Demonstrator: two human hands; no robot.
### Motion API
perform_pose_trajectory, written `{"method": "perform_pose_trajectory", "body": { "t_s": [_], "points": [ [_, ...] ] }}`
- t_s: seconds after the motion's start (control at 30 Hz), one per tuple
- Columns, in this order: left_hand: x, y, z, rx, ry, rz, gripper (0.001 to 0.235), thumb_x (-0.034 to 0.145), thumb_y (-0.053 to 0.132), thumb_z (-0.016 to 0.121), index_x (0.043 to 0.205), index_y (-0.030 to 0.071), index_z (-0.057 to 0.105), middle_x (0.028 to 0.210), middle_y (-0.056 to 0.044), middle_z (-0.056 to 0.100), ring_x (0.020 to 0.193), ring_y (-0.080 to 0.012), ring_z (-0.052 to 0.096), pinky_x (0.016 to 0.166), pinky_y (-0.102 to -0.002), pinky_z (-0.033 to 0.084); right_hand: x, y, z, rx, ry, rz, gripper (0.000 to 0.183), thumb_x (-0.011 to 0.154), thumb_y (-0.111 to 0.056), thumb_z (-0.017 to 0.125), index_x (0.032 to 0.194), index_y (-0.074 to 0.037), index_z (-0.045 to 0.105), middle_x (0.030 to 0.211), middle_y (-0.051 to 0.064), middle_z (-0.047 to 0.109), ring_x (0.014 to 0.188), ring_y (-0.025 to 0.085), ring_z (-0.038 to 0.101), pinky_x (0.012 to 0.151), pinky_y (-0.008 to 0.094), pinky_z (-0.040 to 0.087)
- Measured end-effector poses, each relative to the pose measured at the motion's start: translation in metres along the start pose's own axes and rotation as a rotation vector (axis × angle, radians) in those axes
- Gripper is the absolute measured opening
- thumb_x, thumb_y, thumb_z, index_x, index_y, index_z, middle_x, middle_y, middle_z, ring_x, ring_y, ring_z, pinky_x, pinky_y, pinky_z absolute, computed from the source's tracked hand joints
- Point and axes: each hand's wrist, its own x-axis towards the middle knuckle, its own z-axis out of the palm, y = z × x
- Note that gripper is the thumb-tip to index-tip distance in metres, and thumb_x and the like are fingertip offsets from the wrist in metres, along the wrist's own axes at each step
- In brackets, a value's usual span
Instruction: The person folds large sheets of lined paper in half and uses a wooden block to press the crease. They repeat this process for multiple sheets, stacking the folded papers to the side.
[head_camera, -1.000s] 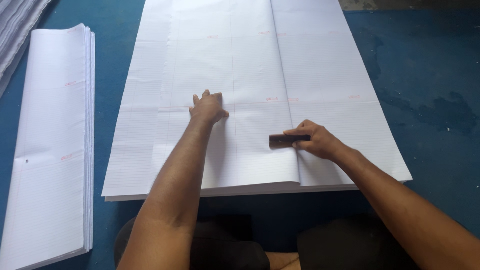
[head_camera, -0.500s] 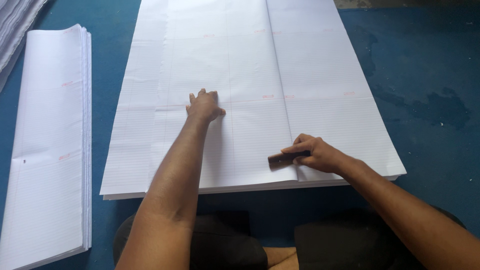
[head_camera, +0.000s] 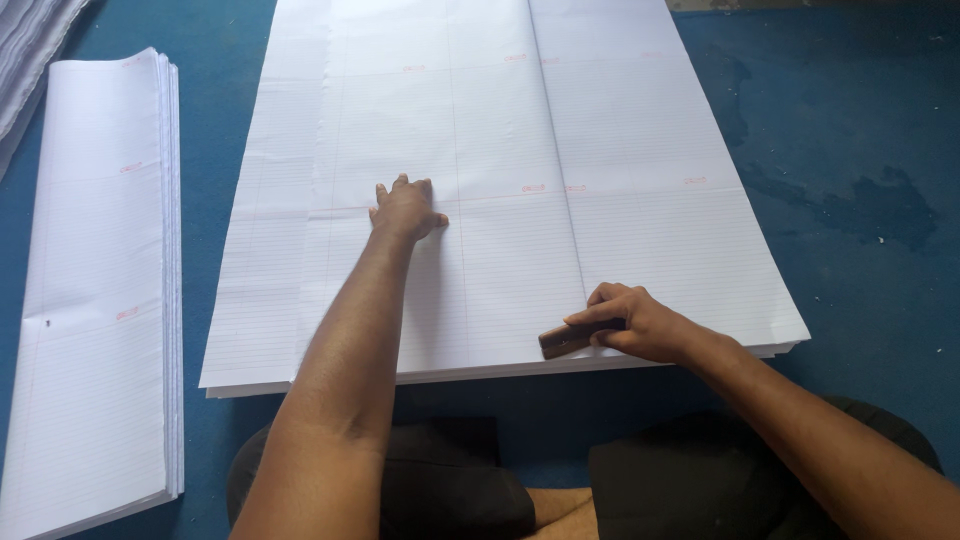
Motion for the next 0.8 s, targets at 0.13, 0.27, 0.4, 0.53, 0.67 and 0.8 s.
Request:
{"method": "perform_pose_trajectory", "body": {
  "t_s": [0.13,0.27,0.4,0.53,0.67,0.8],
  "points": [
    [0.002,0.001,0.001,-0.002,0.003,0.011,0.075,0.083,0.036,0.079,0.151,0.031,0.046,0.167,-0.001,0.025,0.156,-0.0319,0.010,0.124,-0.058,0.023,-0.003,0.000,0.000,0.006,-0.007,-0.020,0.039,0.080,-0.008,0.073,0.116,-0.023,0.076,0.106,0.004,0.071,0.098,0.015,0.069,0.089,0.032,0.061],
    [0.004,0.001,0.003,-0.002,0.002,0.010,0.078,0.082,0.036,0.080,0.151,0.032,0.044,0.166,-0.001,0.025,0.156,-0.0316,0.010,0.124,-0.058,0.023,-0.005,-0.003,-0.002,0.028,-0.028,-0.002,0.038,0.079,-0.008,0.074,0.114,-0.024,0.078,0.102,0.001,0.071,0.099,0.015,0.066,0.091,0.033,0.058],
    [0.005,-0.001,0.003,0.023,0.004,0.016,0.064,0.084,0.037,0.079,0.143,0.030,0.056,0.168,-0.002,0.026,0.157,-0.0331,0.012,0.124,-0.060,0.024,-0.002,-0.004,-0.003,-0.001,-0.082,0.083,0.037,0.078,-0.008,0.076,0.110,-0.025,0.080,0.101,0.000,0.071,0.102,0.015,0.065,0.093,0.034,0.057],
    [0.006,-0.001,0.001,0.008,0.014,0.035,0.071,0.081,0.037,0.081,0.145,0.030,0.052,0.166,-0.003,0.026,0.155,-0.0356,0.011,0.122,-0.061,0.025,0.007,0.006,-0.004,0.048,-0.120,0.116,0.041,0.074,-0.007,0.076,0.110,-0.024,0.081,0.104,0.002,0.072,0.106,0.017,0.065,0.099,0.036,0.054],
    [0.005,-0.005,0.002,0.027,-0.002,0.053,0.069,0.082,0.036,0.082,0.144,0.028,0.053,0.167,-0.004,0.023,0.154,-0.0381,0.012,0.121,-0.061,0.027,0.016,0.024,-0.017,0.183,-0.087,0.131,0.042,0.074,-0.014,0.078,0.115,-0.022,0.080,0.116,0.005,0.074,0.112,0.020,0.065,0.096,0.040,0.049],
    [0.007,-0.002,0.002,0.016,0.009,0.043,0.072,0.082,0.037,0.082,0.146,0.029,0.050,0.167,-0.004,0.023,0.154,-0.0376,0.011,0.121,-0.062,0.025,0.023,0.039,-0.043,0.468,0.216,0.275,0.050,0.078,-0.026,0.076,0.128,-0.026,0.071,0.117,0.016,0.071,0.095,0.031,0.069,0.075,0.043,0.057]
  ]
}}
